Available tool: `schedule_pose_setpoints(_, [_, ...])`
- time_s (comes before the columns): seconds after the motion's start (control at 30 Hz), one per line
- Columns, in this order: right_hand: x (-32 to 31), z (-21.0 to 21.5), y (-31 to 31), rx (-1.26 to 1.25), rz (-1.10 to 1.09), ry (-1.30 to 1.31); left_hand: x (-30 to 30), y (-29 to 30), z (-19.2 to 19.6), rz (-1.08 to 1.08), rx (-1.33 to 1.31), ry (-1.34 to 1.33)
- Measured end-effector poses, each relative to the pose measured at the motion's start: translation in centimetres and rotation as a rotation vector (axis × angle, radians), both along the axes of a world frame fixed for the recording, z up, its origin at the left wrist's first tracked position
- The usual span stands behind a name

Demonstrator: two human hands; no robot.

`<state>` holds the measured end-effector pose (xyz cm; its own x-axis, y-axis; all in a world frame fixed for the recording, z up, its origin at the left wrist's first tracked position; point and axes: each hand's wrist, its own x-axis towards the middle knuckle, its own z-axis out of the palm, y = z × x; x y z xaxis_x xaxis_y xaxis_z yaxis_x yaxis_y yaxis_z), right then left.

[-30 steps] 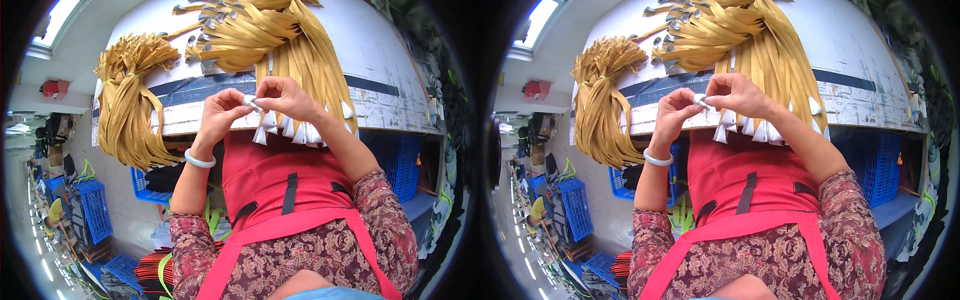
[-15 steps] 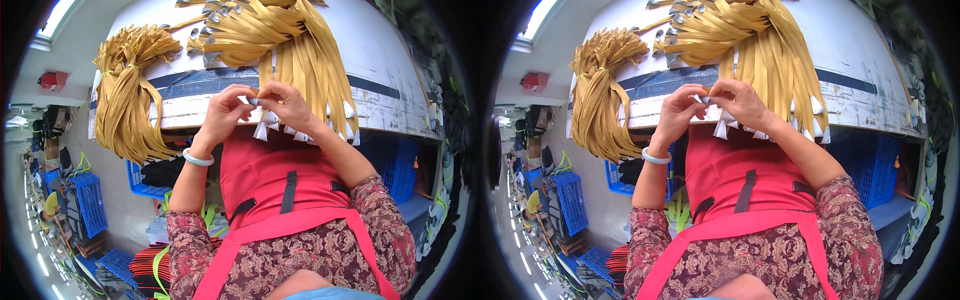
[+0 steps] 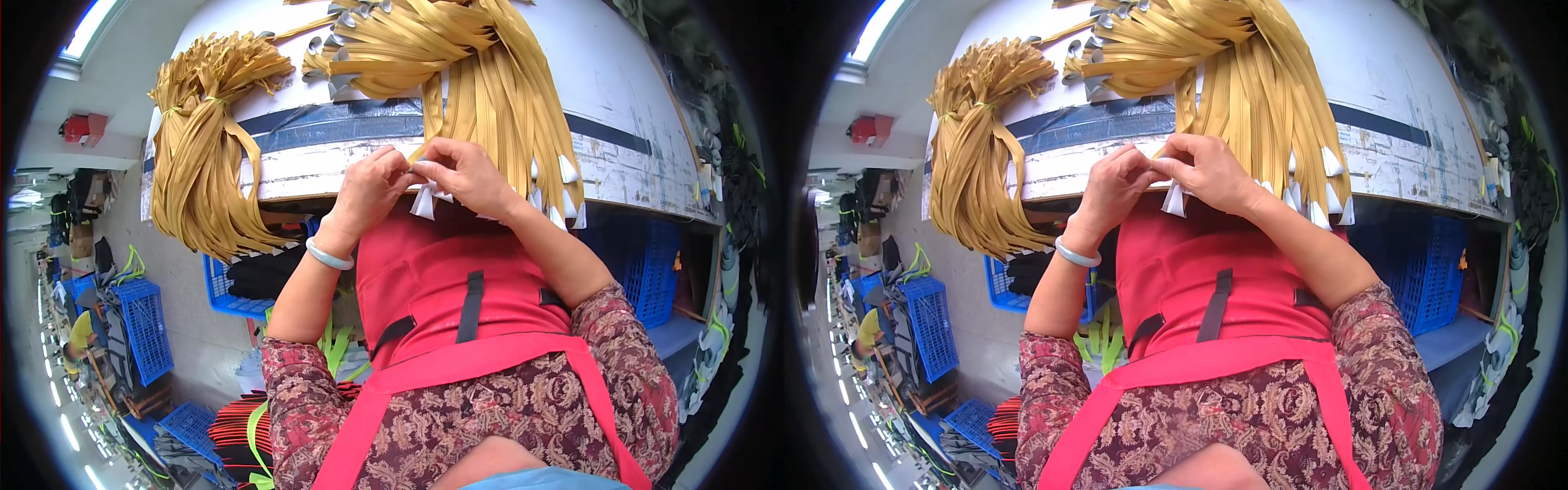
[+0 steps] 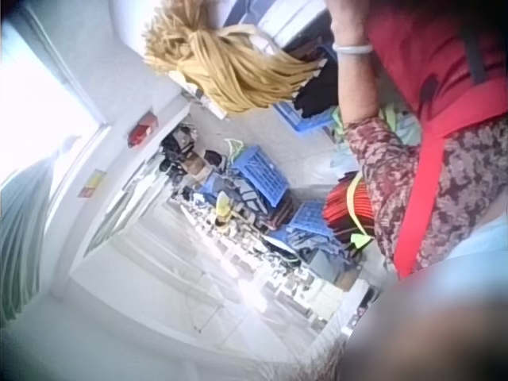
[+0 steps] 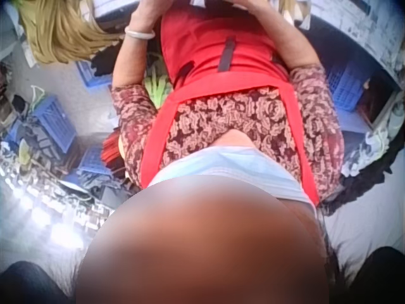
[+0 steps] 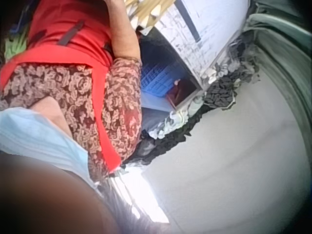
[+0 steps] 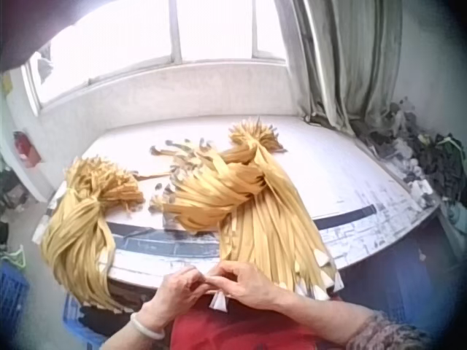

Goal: Manually attaching sliders or small components to yellow zipper tapes at a workshop table.

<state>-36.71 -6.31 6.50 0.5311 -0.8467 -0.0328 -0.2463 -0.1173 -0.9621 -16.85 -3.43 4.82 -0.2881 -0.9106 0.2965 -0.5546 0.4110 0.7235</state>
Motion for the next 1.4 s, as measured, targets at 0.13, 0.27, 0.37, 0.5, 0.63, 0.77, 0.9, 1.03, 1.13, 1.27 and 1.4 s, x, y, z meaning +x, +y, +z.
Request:
schedule_pose_setpoints(0.13, [-1.1, 1.5, 0.3, 0.198, -0.095, -0.12, 0.9, 0.1, 0.7, 0.059, -0.124, 0.072])
schedule_pose_setpoints(0.27, [-4.8, 1.8, -2.0, 0.127, -0.278, -0.253, 10.2, -2.3, 2.0, 0.528, -0.095, 0.509])
schedule_pose_setpoints(0.37, [-5.8, 1.1, -1.1, 0.125, -0.218, -0.212, 11.4, -2.1, 2.4, 0.642, -0.126, 0.583])
schedule_pose_setpoints(0.5, [-2.2, 2.1, -3.1, 0.113, -0.539, -0.524, 4.7, -0.9, -1.1, 0.321, 0.202, 0.493])
schedule_pose_setpoints(0.63, [7.0, 5.5, -1.1, -0.317, 0.153, -0.34, -2.7, 1.7, -5.0, 0.142, -0.191, 0.102])
schedule_pose_setpoints(0.77, [6.5, 4.0, -1.1, -0.584, 0.273, -0.005, -4.6, 1.2, -6.2, 0.175, -0.295, 0.048])
schedule_pose_setpoints(0.9, [0.5, 0.7, -1.0, -0.303, 0.133, 0.172, -4.6, 1.8, -2.3, 0.099, 0.335, -0.031])
schedule_pose_setpoints(1.03, [-2.5, -1.6, -1.1, -0.313, 0.12, 0.371, -3.5, 1.4, -3.7, 0.024, 0.115, 0.103])
schedule_pose_setpoints(1.13, [-2.9, -1.9, -1.3, -0.399, 0.235, 0.436, -3.1, 1.1, -4.0, 0.026, 0.204, 0.208])
schedule_pose_setpoints(1.27, [-2.8, -0.7, -2.1, -0.41, 0.344, 0.583, -2.8, 1.1, -3.8, 0.022, 0.255, 0.207])
schedule_pose_setpoints(1.4, [-3.1, -0.1, -3.0, -0.304, 0.364, 0.424, -2.8, 0.9, -3.7, -0.016, 0.331, 0.471])
